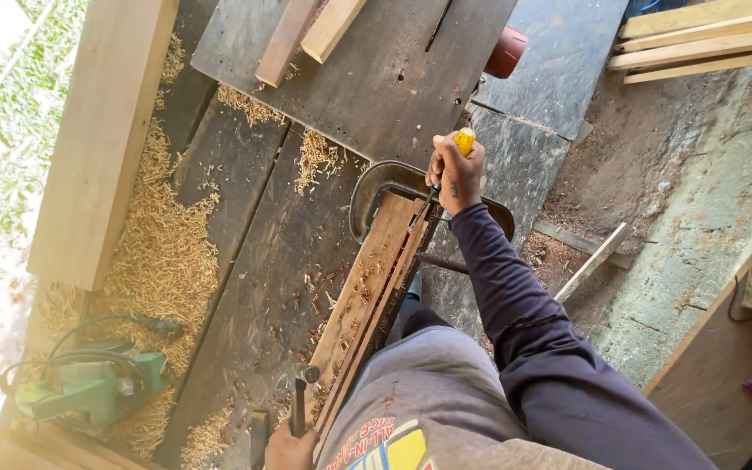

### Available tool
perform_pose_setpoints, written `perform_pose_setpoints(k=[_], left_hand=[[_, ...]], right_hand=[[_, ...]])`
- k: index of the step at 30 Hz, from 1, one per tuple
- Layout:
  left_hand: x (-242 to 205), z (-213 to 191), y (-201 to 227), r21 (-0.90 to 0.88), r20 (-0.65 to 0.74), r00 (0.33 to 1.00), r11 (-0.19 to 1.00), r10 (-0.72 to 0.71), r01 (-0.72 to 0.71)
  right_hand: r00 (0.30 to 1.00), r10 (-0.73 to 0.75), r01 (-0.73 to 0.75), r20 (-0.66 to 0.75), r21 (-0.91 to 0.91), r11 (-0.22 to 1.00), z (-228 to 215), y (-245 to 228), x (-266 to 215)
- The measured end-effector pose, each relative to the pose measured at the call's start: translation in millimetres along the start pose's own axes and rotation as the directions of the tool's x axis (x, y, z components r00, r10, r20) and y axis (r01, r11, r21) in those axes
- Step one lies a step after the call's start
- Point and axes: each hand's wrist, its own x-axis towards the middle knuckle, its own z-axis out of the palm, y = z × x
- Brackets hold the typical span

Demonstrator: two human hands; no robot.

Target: Use a hammer to strike a clamp and wood pieces on a workbench during a woodworking project.

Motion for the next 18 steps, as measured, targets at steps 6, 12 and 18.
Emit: perform_pose_setpoints(k=[6,12,18], left_hand=[[-14.7,-27.9,50.1,0.036,0.05,0.998,0.999,-0.029,0.027],[-9.2,-54.1,105.4,-0.012,0.08,0.983,0.986,0.167,-0.166],[18.2,-92.5,245.3,0.174,0.117,0.887,0.87,0.448,-0.462]], right_hand=[[0.997,-0.071,0.072,0.014,-0.078,0.994,0.2,-2.8,-4.1],[0.995,-0.095,0.092,-0.041,-0.079,0.993,0.2,4.2,-6.5],[0.988,-0.15,0.146,-0.019,-0.142,0.979,0.6,20.3,-13.2]])
